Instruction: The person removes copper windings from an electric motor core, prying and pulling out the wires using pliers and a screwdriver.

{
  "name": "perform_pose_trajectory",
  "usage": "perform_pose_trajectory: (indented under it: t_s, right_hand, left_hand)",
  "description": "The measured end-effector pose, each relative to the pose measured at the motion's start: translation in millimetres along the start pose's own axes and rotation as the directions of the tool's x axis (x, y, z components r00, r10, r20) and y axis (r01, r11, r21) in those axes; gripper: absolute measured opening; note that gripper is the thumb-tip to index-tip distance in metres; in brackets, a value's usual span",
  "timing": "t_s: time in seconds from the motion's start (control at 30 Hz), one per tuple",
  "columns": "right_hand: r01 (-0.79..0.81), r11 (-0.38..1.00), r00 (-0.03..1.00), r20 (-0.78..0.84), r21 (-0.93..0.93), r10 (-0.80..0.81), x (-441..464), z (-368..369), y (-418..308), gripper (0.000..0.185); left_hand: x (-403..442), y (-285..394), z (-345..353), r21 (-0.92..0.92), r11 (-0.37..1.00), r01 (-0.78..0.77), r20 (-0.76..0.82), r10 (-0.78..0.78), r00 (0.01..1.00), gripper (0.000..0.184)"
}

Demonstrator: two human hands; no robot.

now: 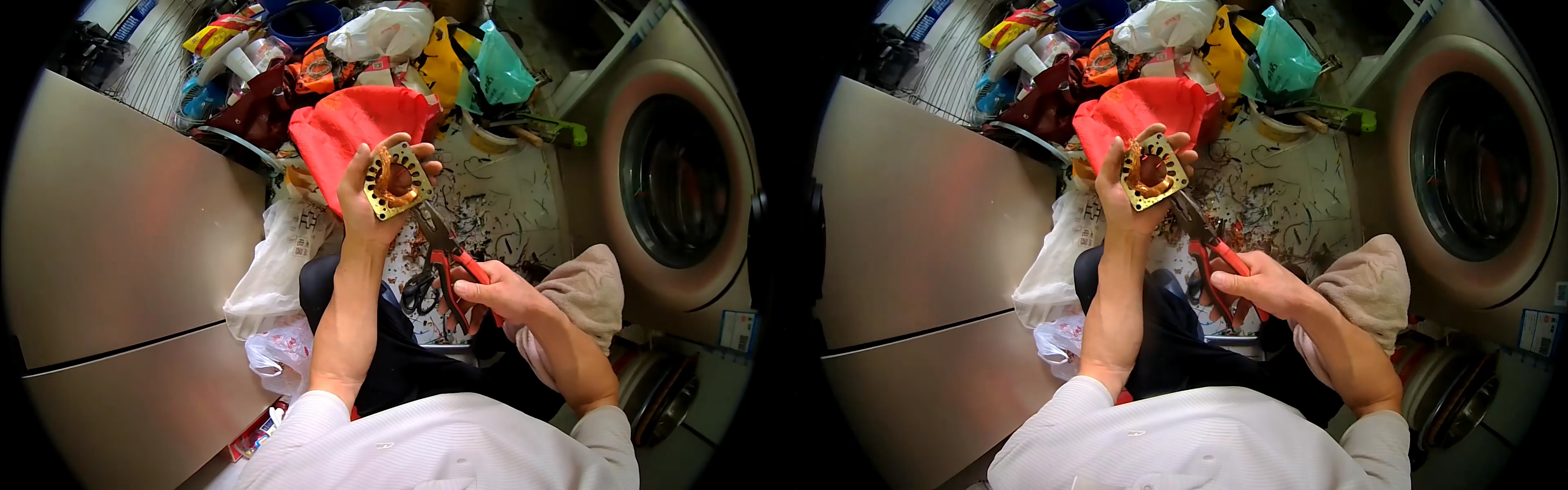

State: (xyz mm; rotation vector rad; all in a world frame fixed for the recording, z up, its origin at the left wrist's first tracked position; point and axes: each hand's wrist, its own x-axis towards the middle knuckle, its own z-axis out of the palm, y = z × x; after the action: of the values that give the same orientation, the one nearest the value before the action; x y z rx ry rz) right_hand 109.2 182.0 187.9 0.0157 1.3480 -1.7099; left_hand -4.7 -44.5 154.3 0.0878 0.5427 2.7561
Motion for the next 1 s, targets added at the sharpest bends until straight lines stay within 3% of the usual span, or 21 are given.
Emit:
perform_pose_trajectory:
  t_s: [0.37,0.43,0.63,0.77,0.87,0.93,0.97,1.0]
  right_hand:
    - [0.034,0.999,0.999,-0.030,-0.028,-0.035,-10.3,4.3,1.6,0.033]
    - [0.045,0.999,0.999,-0.016,-0.020,-0.046,-9.8,3.6,2.8,0.032]
    - [0.112,0.994,0.991,-0.076,0.007,-0.111,-7.3,6.9,13.0,0.028]
    - [0.122,0.992,0.983,-0.135,-0.026,-0.125,-4.2,14.9,14.5,0.028]
    - [0.127,0.985,0.989,-0.095,0.119,-0.116,-5.8,16.7,18.4,0.030]
    - [0.138,0.979,0.987,0.063,0.151,-0.149,-2.8,9.0,28.3,0.040]
    - [0.136,0.958,0.978,0.119,0.254,-0.171,-0.9,8.5,33.8,0.040]
    - [0.132,0.958,0.979,0.118,0.255,-0.167,0.5,10.8,38.4,0.040]
  left_hand:
    - [-7.6,-4.9,-0.2,0.156,0.988,-0.012,0.098,-0.003,0.995,0.060]
    - [-8.0,-4.9,0.6,0.221,0.975,-0.023,0.178,-0.017,0.984,0.059]
    - [-9.1,-7.5,4.4,0.202,0.979,0.037,0.240,-0.086,0.967,0.056]
    - [-9.4,-15.4,6.5,0.153,0.988,0.009,0.237,-0.045,0.970,0.049]
    - [-13.7,-20.5,13.0,0.167,0.985,-0.048,0.239,0.007,0.971,0.049]
    - [-15.8,-22.8,18.2,0.119,0.990,-0.079,0.295,0.041,0.955,0.051]
    - [-16.9,-22.3,19.2,0.139,0.987,-0.085,0.309,0.039,0.950,0.053]
    - [-17.0,-22.4,19.3,0.137,0.987,-0.084,0.306,0.039,0.951,0.053]
